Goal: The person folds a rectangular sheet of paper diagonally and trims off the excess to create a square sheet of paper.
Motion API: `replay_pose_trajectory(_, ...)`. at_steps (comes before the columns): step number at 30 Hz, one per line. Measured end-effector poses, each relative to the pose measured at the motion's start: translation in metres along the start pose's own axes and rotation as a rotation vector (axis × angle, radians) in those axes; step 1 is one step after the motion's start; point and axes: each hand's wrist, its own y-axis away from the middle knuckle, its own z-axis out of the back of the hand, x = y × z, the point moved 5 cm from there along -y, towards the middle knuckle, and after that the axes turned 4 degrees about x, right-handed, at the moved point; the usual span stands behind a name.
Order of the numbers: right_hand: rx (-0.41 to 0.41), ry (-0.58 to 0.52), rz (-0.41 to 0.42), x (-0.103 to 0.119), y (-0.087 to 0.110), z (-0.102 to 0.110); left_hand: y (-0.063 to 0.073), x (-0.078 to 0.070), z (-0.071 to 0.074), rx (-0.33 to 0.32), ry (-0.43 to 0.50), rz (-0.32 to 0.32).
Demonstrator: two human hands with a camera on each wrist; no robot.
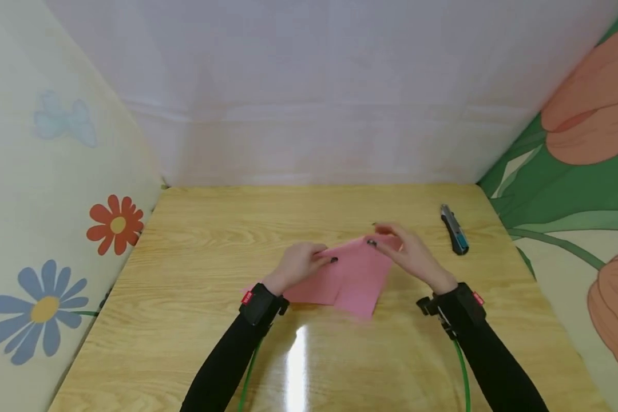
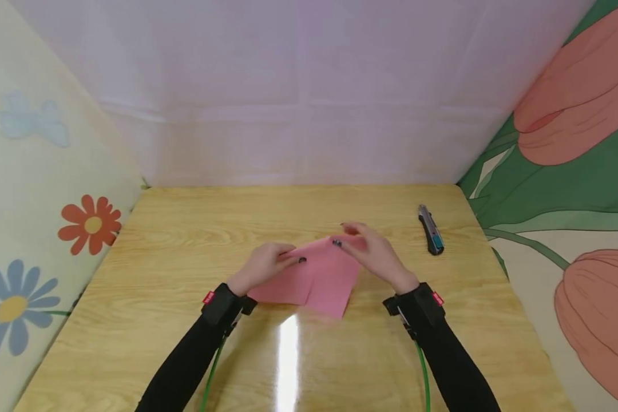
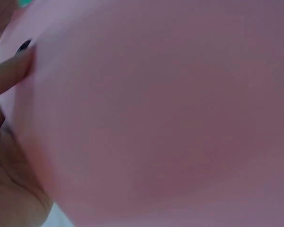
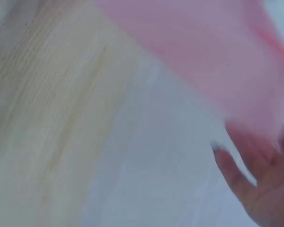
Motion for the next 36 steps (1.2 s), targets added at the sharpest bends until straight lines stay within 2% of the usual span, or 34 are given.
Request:
replay_pose_trajectory(3, -0.161, -0.235, -0.036, -0.016, 0.005, 0.015, 0.012, 0.011, 0.012, -0.190, 0.248, 0.088)
replay_pose_trajectory(5, -0.196, -0.345, -0.048, -0.024, 0.007, 0.015, 0.018, 0.016, 0.017, -0.325, 0.406, 0.121)
replay_pose_trajectory(7, -0.164, -0.443, -0.060, -0.030, 0.010, 0.009, 0.023, 0.017, 0.018, -0.435, 0.600, 0.142)
replay_pose_trajectory(9, -0.083, -0.526, -0.054, -0.033, 0.013, -0.003, 0.026, 0.016, 0.016, -0.522, 0.779, 0.162)
replay_pose_trajectory(12, 0.042, -0.650, -0.028, -0.029, 0.013, -0.023, 0.031, 0.010, 0.009, -0.577, 1.004, 0.217)
replay_pose_trajectory(14, 0.073, -0.720, -0.041, -0.025, 0.011, -0.032, 0.032, 0.005, 0.003, -0.574, 1.102, 0.252)
replay_pose_trajectory(17, 0.020, -0.729, -0.094, -0.022, 0.007, -0.037, 0.034, -0.001, -0.008, -0.551, 1.163, 0.290)
replay_pose_trajectory(22, -0.133, -0.650, -0.135, -0.022, 0.004, -0.035, 0.038, -0.004, -0.029, -0.501, 1.180, 0.317)
replay_pose_trajectory(25, -0.179, -0.634, -0.132, -0.023, 0.004, -0.034, 0.039, -0.002, -0.034, -0.464, 1.185, 0.340)
replay_pose_trajectory(28, -0.182, -0.622, -0.123, -0.024, 0.004, -0.033, 0.040, 0.008, -0.029, -0.453, 1.213, 0.385)
replay_pose_trajectory(31, -0.164, -0.611, -0.104, -0.025, 0.006, -0.030, 0.041, 0.024, -0.012, -0.433, 1.229, 0.407)
replay_pose_trajectory(33, -0.144, -0.602, -0.083, -0.024, 0.007, -0.028, 0.041, 0.034, 0.001, -0.364, 1.200, 0.398)
replay_pose_trajectory(36, -0.105, -0.582, -0.049, -0.024, 0.008, -0.025, 0.039, 0.043, 0.019, -0.188, 1.074, 0.344)
